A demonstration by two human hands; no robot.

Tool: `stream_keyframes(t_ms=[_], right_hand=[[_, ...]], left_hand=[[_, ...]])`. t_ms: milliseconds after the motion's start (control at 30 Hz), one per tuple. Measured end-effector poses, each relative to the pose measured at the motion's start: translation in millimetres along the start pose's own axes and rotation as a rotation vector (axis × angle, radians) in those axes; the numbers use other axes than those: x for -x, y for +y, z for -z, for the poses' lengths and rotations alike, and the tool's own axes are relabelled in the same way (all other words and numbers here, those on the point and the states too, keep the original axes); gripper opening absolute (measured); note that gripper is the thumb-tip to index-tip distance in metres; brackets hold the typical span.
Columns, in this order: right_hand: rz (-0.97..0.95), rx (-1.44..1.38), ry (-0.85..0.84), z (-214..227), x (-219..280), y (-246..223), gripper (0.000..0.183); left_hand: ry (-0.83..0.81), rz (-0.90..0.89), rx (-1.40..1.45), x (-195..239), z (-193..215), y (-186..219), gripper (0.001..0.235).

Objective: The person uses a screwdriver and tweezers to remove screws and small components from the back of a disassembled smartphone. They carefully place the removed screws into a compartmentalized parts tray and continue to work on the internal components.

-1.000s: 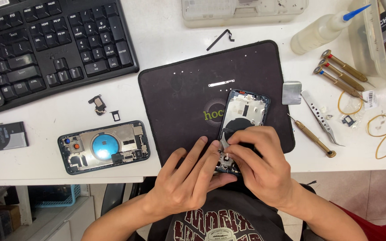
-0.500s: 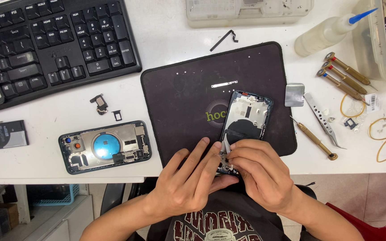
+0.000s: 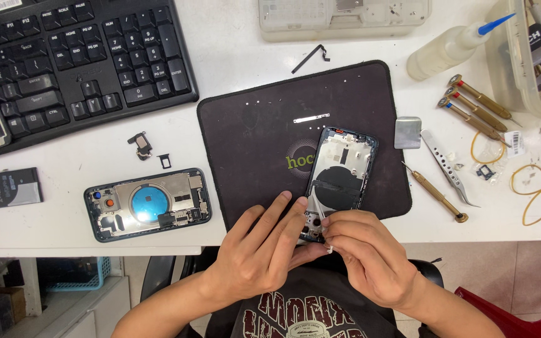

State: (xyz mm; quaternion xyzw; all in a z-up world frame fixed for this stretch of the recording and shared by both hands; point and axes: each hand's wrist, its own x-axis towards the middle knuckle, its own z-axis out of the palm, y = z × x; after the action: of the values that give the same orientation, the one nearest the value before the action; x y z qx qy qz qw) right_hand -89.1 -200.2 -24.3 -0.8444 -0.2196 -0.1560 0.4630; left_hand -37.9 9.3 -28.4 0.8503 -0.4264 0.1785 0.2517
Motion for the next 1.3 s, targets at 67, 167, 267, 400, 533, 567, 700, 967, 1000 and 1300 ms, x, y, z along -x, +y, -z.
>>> stream_keyframes(t_ms=[67, 167, 267, 400, 533, 567, 700, 967, 1000, 1300], right_hand=[[-0.003, 0.000, 0.000, 0.3, 1.6, -1.2, 0.023], [-0.002, 0.002, 0.003, 2.3, 3.5, -3.2, 0.023], [0.006, 0.016, 0.015, 3.4, 4.6, -4.9, 0.023], [0.013, 0.012, 0.029, 4.1, 6.3, -7.5, 0.023], [0.012, -0.002, 0.045, 5.2, 9.6, -9.1, 0.022], [0.016, 0.005, 0.052, 5.2, 10.8, -9.6, 0.021], [0.022, -0.009, 0.070, 4.5, 13.7, -10.5, 0.019], [0.058, -0.028, 0.094, 9.4, 21.2, -19.2, 0.019], [0.074, -0.040, 0.088, 11.7, 23.1, -21.0, 0.018], [-0.208, -0.413, 0.090, 20.3, 28.6, -28.6, 0.008]], left_hand=[[0.005, 0.001, 0.000, -0.5, -0.8, 0.1, 0.050], [0.006, -0.001, 0.008, -0.6, -0.3, 0.4, 0.051], [0.005, -0.001, 0.005, -0.4, 0.6, 0.4, 0.052], [0.004, -0.004, 0.005, -0.4, 1.2, 0.9, 0.053], [0.014, -0.004, 0.018, 0.5, 0.6, 1.5, 0.054], [0.014, -0.004, 0.020, 1.2, 0.4, 2.3, 0.054], [0.008, -0.005, 0.009, 2.6, 0.0, 2.9, 0.056], [0.028, 0.011, 0.026, 2.3, -0.6, 4.0, 0.063], [0.031, 0.016, 0.034, 1.3, 0.1, 4.7, 0.064], [0.129, -0.066, 0.249, -14.6, 47.4, 29.7, 0.052]])
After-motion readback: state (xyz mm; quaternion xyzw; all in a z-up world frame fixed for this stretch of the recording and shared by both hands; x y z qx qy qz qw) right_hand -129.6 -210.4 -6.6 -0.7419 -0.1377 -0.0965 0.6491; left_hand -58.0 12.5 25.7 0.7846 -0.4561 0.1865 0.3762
